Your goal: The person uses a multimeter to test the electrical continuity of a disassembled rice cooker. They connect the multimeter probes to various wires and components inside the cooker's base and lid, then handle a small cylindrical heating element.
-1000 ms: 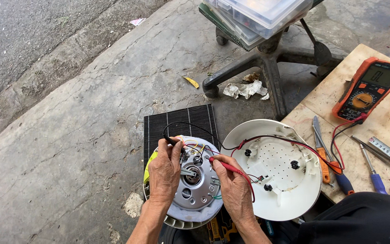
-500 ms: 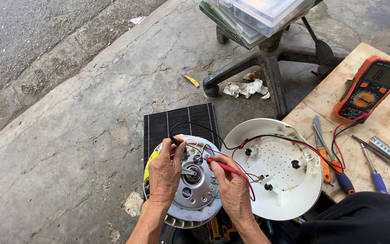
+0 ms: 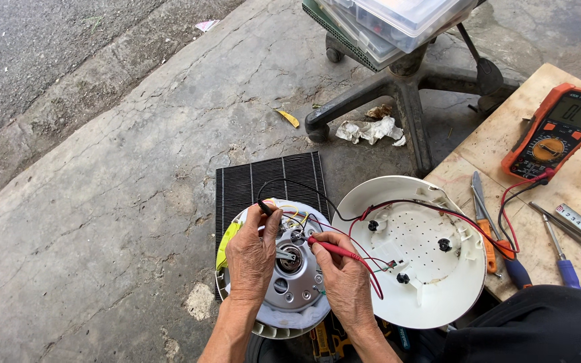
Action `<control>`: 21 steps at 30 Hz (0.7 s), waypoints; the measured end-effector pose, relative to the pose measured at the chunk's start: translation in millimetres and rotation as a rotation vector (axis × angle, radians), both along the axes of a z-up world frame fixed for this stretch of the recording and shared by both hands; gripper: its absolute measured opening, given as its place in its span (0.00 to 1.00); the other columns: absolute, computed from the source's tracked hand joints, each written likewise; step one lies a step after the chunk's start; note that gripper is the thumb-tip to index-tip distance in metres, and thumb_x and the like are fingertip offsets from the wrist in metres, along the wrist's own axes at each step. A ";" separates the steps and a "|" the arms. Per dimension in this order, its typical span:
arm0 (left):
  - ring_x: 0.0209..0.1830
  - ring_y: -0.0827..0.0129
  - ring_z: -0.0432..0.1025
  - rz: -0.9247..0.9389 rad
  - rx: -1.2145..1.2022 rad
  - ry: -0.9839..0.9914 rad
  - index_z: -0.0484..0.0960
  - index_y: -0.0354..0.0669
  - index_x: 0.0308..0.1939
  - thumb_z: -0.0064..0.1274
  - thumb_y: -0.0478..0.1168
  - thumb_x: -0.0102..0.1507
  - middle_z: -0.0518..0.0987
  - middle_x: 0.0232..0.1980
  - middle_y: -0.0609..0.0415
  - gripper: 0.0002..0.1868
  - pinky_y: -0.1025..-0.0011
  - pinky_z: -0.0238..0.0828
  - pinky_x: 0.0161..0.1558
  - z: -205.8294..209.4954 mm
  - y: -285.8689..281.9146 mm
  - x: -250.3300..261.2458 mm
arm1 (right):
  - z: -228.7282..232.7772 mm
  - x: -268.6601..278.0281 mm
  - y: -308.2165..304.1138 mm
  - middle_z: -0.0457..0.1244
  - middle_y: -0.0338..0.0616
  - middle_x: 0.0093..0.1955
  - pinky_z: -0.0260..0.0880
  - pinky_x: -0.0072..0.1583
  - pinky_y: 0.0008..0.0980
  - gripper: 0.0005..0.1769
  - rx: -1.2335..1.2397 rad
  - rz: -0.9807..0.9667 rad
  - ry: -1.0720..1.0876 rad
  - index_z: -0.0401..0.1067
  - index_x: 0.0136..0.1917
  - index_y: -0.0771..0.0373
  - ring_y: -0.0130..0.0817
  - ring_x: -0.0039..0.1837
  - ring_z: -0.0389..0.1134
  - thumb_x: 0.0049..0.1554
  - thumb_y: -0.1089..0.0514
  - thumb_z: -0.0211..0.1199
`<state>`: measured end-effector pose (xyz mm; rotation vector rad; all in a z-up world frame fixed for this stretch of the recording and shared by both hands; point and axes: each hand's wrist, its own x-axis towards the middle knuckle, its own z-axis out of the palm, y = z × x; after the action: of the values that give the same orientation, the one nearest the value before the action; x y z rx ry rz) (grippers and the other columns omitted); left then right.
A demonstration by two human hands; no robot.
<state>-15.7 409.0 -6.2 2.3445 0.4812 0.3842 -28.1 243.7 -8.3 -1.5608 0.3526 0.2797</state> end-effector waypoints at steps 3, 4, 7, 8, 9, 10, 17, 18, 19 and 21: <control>0.47 0.72 0.89 -0.001 -0.026 0.020 0.82 0.64 0.55 0.56 0.56 0.72 0.92 0.47 0.69 0.10 0.66 0.77 0.46 0.9 0.3 -0.4 | 0.9 0.2 1.2 0.78 0.36 0.58 0.77 0.64 0.25 0.11 0.015 -0.001 -0.011 0.84 0.57 0.57 0.26 0.59 0.79 0.62 0.57 0.70; 0.47 0.72 0.89 0.000 -0.026 0.021 0.82 0.64 0.55 0.56 0.56 0.72 0.92 0.47 0.69 0.10 0.66 0.77 0.46 0.3 0.6 -0.3 | 2.2 0.1 1.3 0.78 0.36 0.58 0.77 0.64 0.25 0.11 0.015 0.000 -0.010 0.84 0.57 0.57 0.26 0.59 0.79 0.62 0.57 0.70; 0.46 0.71 0.89 -0.006 -0.011 0.010 0.81 0.63 0.54 0.55 0.56 0.72 0.92 0.47 0.69 0.11 0.65 0.77 0.45 -1.6 0.9 0.8 | 3.5 1.7 1.4 0.78 0.34 0.58 0.77 0.65 0.24 0.10 -0.009 0.013 -0.019 0.84 0.57 0.56 0.25 0.59 0.80 0.62 0.57 0.69; 0.45 0.70 0.89 -0.005 0.005 0.005 0.81 0.63 0.54 0.55 0.57 0.72 0.92 0.46 0.70 0.11 0.65 0.77 0.44 -2.2 1.0 0.9 | 2.0 2.7 1.5 0.78 0.36 0.59 0.77 0.65 0.24 0.11 0.005 0.013 -0.007 0.84 0.57 0.57 0.26 0.60 0.80 0.62 0.57 0.69; 0.44 0.70 0.89 -0.004 0.022 0.001 0.81 0.63 0.54 0.55 0.57 0.72 0.92 0.46 0.71 0.11 0.64 0.77 0.42 -2.9 1.0 0.6 | 0.6 3.4 1.6 0.78 0.37 0.59 0.77 0.64 0.24 0.11 0.019 0.012 0.006 0.83 0.58 0.58 0.27 0.60 0.80 0.62 0.58 0.69; 0.44 0.70 0.89 -0.004 0.022 0.002 0.81 0.63 0.54 0.55 0.57 0.72 0.92 0.46 0.71 0.11 0.64 0.77 0.42 -4.0 1.5 0.5 | 5.5 5.4 1.9 0.78 0.37 0.59 0.77 0.64 0.24 0.11 0.019 0.012 0.007 0.83 0.58 0.58 0.27 0.60 0.80 0.62 0.58 0.69; 0.42 0.71 0.86 -0.009 0.036 -0.033 0.82 0.61 0.51 0.57 0.53 0.72 0.91 0.45 0.68 0.07 0.66 0.75 0.43 -13.8 6.1 -5.2 | -18.9 19.9 9.3 0.77 0.38 0.49 0.74 0.61 0.29 0.08 -0.132 0.040 0.024 0.82 0.52 0.54 0.29 0.54 0.77 0.61 0.51 0.70; 0.39 0.73 0.85 -0.007 0.021 -0.014 0.83 0.61 0.49 0.58 0.51 0.72 0.90 0.43 0.67 0.05 0.69 0.73 0.44 -22.4 2.7 -1.2 | -40.7 25.9 5.7 0.77 0.35 0.49 0.72 0.63 0.32 0.08 -0.253 0.032 -0.032 0.83 0.50 0.48 0.30 0.55 0.74 0.59 0.47 0.71; 0.39 0.73 0.85 -0.055 -0.021 -0.043 0.83 0.61 0.49 0.58 0.51 0.72 0.90 0.43 0.67 0.05 0.69 0.73 0.44 -30.5 6.2 -2.3 | -43.5 25.9 8.1 0.77 0.35 0.49 0.72 0.63 0.32 0.08 -0.296 -0.019 -0.053 0.83 0.50 0.48 0.30 0.55 0.74 0.59 0.47 0.71; 0.49 0.67 0.86 0.120 0.100 0.092 0.86 0.67 0.58 0.58 0.57 0.71 0.92 0.49 0.66 0.13 0.63 0.76 0.49 -50.9 15.3 -0.2 | -53.8 31.0 14.2 0.77 0.39 0.48 0.73 0.60 0.41 0.11 -0.332 0.112 -0.032 0.81 0.49 0.45 0.39 0.54 0.76 0.59 0.42 0.66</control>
<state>-15.9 424.3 -57.1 2.4448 0.6630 0.3653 2.8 257.9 -62.1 -1.9135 0.2969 0.2933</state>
